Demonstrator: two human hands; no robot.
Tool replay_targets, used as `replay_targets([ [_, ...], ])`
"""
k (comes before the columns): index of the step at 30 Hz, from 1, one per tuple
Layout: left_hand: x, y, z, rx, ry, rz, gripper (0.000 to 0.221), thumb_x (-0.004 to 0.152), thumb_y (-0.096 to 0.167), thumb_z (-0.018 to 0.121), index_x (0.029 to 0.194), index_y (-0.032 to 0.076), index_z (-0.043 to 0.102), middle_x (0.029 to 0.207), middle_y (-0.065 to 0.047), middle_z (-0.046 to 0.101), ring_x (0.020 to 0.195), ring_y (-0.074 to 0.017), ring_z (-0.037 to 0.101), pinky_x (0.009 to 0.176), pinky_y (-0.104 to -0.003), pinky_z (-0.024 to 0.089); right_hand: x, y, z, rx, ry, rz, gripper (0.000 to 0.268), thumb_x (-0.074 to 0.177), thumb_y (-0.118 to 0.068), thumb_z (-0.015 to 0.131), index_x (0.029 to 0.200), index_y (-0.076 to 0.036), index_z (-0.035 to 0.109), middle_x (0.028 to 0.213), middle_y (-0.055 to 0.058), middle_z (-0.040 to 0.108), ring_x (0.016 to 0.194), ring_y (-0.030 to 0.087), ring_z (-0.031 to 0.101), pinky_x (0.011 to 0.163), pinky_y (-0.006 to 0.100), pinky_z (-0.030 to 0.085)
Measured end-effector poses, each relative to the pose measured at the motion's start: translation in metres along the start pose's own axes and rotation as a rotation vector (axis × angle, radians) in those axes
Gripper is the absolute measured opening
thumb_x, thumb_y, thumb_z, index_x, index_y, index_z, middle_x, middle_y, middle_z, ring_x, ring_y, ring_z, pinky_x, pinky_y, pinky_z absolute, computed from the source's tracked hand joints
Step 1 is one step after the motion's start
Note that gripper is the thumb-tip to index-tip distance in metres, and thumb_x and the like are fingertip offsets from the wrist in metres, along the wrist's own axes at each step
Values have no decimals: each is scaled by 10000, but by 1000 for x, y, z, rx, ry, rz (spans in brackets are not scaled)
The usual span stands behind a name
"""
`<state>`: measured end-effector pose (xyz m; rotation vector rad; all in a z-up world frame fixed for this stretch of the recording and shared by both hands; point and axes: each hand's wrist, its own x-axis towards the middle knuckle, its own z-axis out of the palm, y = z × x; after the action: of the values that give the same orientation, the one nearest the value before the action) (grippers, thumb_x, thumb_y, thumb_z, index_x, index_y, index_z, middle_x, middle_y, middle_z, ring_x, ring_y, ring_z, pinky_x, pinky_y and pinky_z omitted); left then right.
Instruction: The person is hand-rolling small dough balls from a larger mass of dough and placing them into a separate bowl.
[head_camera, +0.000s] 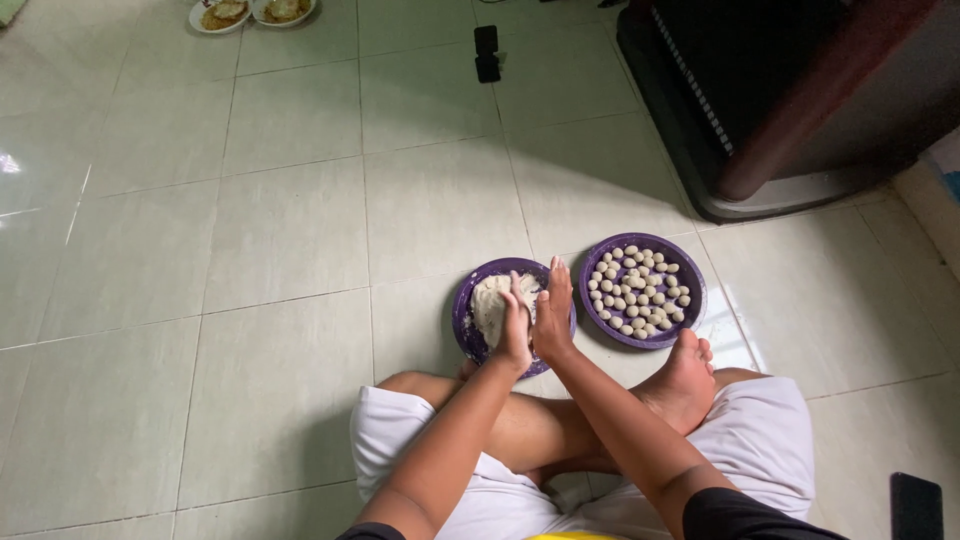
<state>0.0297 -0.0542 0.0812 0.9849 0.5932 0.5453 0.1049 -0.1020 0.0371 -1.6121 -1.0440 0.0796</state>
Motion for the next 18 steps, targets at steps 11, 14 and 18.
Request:
replay_targets([
  [11,53,-52,-46,256,314,165,691,1098,532,54,1643,109,99,1679,-245,48,1566,-372,9,1278,-455,-32,-30,-39,20,610,-248,234,922,981,-745,206,1627,-216,-185,1648,68,-352,1478,345,-361,1159,677,-85],
  [14,33,-38,-20,343,215,127,686,1082,555,112,1642,160,143,1678,-195,109,1566,-360,47,1275,-474,8,-25,-12,16,556,-137,91,866,1013,-703,115,1634,-146,-116,1681,69,-265,1517,305,-281,1214,504,-161],
  [18,43,-83,-19,499,54,118,712,1052,586,123,1637,182,164,1666,-236,129,1558,-395,78,1279,-494,41,-13,-9,-12,510,-99,103,845,1024,-663,134,1630,-137,-132,1673,91,-277,1510,327,-285,1217,523,-155],
])
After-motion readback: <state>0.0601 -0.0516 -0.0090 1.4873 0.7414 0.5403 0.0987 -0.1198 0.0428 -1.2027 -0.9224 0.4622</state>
